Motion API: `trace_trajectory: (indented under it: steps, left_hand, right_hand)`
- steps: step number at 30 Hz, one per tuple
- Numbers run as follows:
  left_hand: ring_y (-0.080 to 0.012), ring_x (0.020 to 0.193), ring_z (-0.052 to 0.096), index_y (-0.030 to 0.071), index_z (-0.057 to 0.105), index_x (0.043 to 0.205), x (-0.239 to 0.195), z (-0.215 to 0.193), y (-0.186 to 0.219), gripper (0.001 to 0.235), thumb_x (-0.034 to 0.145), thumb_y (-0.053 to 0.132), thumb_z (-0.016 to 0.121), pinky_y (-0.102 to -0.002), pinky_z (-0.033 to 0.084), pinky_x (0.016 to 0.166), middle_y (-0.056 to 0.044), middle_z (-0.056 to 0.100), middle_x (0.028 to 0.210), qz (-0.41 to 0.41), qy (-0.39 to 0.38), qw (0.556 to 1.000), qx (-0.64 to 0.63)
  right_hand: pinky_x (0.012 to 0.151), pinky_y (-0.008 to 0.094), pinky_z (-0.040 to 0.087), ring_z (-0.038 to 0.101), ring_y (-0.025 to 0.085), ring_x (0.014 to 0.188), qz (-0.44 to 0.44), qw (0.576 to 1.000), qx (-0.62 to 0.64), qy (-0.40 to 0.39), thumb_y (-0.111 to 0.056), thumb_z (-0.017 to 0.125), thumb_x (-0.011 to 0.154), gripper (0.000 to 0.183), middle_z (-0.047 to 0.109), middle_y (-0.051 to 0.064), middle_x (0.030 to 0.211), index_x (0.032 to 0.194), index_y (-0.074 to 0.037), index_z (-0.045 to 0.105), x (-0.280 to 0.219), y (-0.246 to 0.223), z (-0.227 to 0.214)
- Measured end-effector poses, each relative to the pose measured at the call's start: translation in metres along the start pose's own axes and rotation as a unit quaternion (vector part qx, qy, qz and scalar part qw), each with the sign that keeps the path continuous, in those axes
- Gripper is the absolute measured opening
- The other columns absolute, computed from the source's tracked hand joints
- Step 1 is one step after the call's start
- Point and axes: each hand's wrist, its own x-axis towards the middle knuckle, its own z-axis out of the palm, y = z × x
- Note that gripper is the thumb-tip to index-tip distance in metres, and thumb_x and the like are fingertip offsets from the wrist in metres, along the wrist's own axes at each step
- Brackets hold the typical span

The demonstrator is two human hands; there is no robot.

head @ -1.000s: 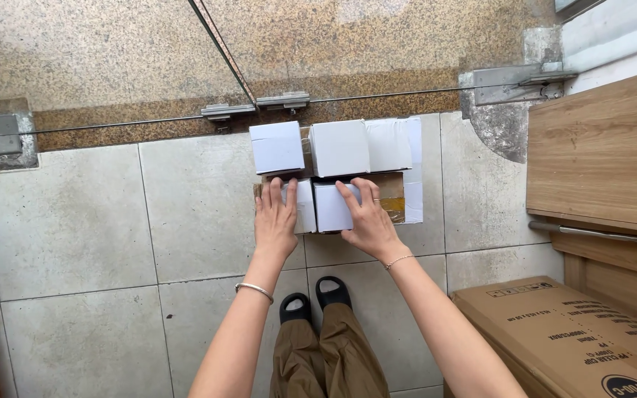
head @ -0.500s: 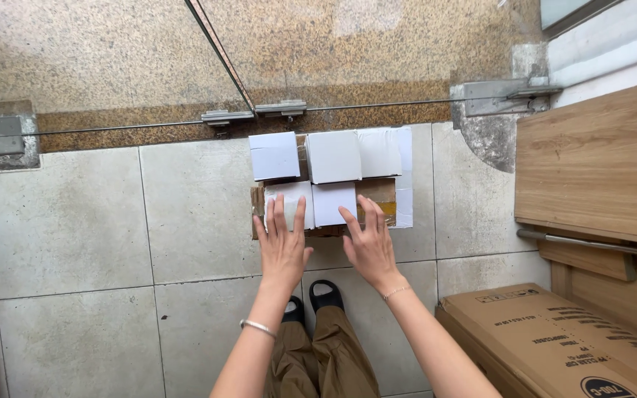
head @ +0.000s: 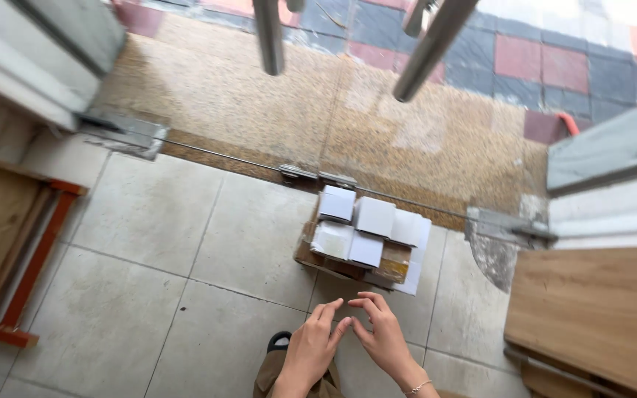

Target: Organizing small boxes and placing decorative flower-shaped candles onto display shelves.

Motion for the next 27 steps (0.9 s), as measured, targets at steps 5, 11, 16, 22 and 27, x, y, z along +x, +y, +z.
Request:
trace_trajectory:
  steps: [5, 11, 16, 22, 27]
  left_hand:
    - [-0.036, 0.109, 0.066, 0.014, 0.053, 0.139, -0.06, -0.055, 0.0, 0.047, 0.101, 0.042, 0.054, -0.048, 0.055, 0.087, -0.011, 0.063, 0.13, -0.021, 0.089, 0.995, -0.027]
    - [-0.0331, 0.107, 0.068, 0.013, 0.05, 0.141, -0.162, -0.09, -0.022, 0.045, 0.101, 0.035, 0.054, -0.045, 0.056, 0.087, -0.011, 0.063, 0.13, -0.084, 0.233, 0.968, -0.038]
    - [-0.0314, 0.1, 0.07, 0.014, 0.045, 0.144, -0.268, -0.094, -0.039, 0.048, 0.101, 0.031, 0.057, -0.043, 0.058, 0.083, -0.01, 0.062, 0.13, -0.15, 0.34, 0.927, -0.055]
    - [-0.0306, 0.09, 0.071, 0.015, 0.046, 0.142, -0.418, -0.042, -0.075, 0.046, 0.1, 0.028, 0.059, -0.043, 0.058, 0.077, -0.009, 0.064, 0.123, -0.219, 0.451, 0.861, -0.089]
    - [-0.0294, 0.087, 0.07, 0.014, 0.048, 0.137, -0.558, 0.008, -0.102, 0.043, 0.098, 0.026, 0.063, -0.042, 0.059, 0.074, -0.01, 0.065, 0.118, -0.287, 0.538, 0.787, -0.095]
  right_hand:
    - [0.072, 0.033, 0.055, 0.067, 0.02, 0.089, -0.092, 0.994, -0.043, -0.051, -0.014, 0.07, 0.087, 0.027, 0.066, 0.002, 0.126, 0.114, -0.012, 0.07, -0.012, -0.057, 0.002]
    - [0.078, 0.032, 0.056, 0.069, 0.021, 0.09, -0.225, 0.962, -0.031, -0.15, -0.014, 0.068, 0.09, 0.026, 0.066, 0.004, 0.123, 0.116, -0.01, 0.069, -0.044, -0.135, 0.036]
    - [0.08, 0.034, 0.057, 0.07, 0.022, 0.091, -0.282, 0.923, -0.075, -0.251, -0.015, 0.068, 0.091, 0.028, 0.07, 0.005, 0.112, 0.118, -0.01, 0.07, -0.087, -0.177, 0.095]
    - [0.08, 0.036, 0.059, 0.072, 0.019, 0.099, -0.38, 0.841, -0.115, -0.367, -0.012, 0.068, 0.09, 0.026, 0.075, 0.006, 0.109, 0.116, -0.008, 0.069, -0.201, -0.217, 0.174]
    - [0.078, 0.032, 0.063, 0.075, 0.018, 0.096, -0.395, 0.768, -0.113, -0.492, -0.011, 0.064, 0.095, 0.023, 0.078, 0.008, 0.101, 0.116, -0.005, 0.069, -0.333, -0.236, 0.247]
